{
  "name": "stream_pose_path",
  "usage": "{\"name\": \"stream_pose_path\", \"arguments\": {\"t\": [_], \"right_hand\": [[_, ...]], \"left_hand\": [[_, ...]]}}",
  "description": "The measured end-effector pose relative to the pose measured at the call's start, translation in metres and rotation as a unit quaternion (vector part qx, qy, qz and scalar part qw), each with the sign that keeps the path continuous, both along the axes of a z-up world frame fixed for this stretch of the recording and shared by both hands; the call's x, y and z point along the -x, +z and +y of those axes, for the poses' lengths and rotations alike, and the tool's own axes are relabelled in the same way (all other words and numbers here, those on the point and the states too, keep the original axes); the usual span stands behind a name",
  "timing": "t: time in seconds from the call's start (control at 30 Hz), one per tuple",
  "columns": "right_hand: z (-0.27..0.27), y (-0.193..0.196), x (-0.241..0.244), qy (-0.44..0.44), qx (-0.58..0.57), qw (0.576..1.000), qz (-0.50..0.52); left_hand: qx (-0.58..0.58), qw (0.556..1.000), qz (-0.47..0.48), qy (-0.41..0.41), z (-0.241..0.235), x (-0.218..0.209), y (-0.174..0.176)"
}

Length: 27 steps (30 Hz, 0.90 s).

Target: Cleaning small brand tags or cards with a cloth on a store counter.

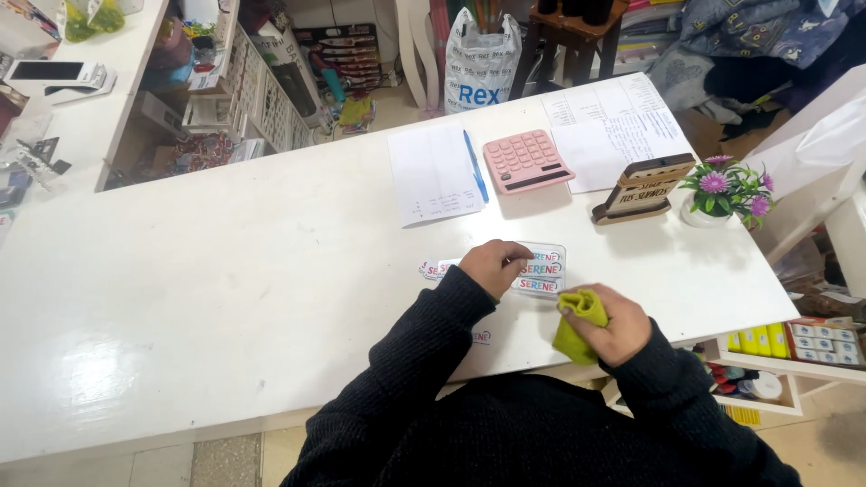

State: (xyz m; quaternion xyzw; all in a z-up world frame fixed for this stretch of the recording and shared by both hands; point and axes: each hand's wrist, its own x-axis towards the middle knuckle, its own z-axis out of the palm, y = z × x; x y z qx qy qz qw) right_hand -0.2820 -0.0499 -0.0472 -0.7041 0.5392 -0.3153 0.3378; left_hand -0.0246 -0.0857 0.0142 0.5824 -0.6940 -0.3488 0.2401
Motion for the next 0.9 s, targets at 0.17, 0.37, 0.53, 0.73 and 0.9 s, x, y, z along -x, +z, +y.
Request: {"name": "stream_pose_path", "arguments": {"t": [0.17,0.37,0.53,0.73,0.9], "right_hand": [[0.006,0.015,-0.013,-0.038,0.039,0.997,-0.051],[0.012,0.031,-0.022,-0.085,-0.007,0.995,-0.045],[0.011,0.025,-0.027,-0.109,-0.001,0.993,-0.056],[0.017,0.032,-0.032,-0.098,-0.011,0.993,-0.067],[0.008,0.015,-0.021,0.028,0.007,0.998,-0.051]], "left_hand": [[-0.031,0.994,0.092,-0.042,0.016,-0.006,-0.005],[-0.061,0.988,0.141,-0.019,0.020,-0.024,-0.009],[-0.117,0.992,0.014,-0.039,0.028,-0.037,-0.014],[-0.083,0.988,-0.094,-0.089,0.041,-0.025,0.025],[-0.023,0.990,-0.039,-0.136,0.047,-0.011,0.026]]}}
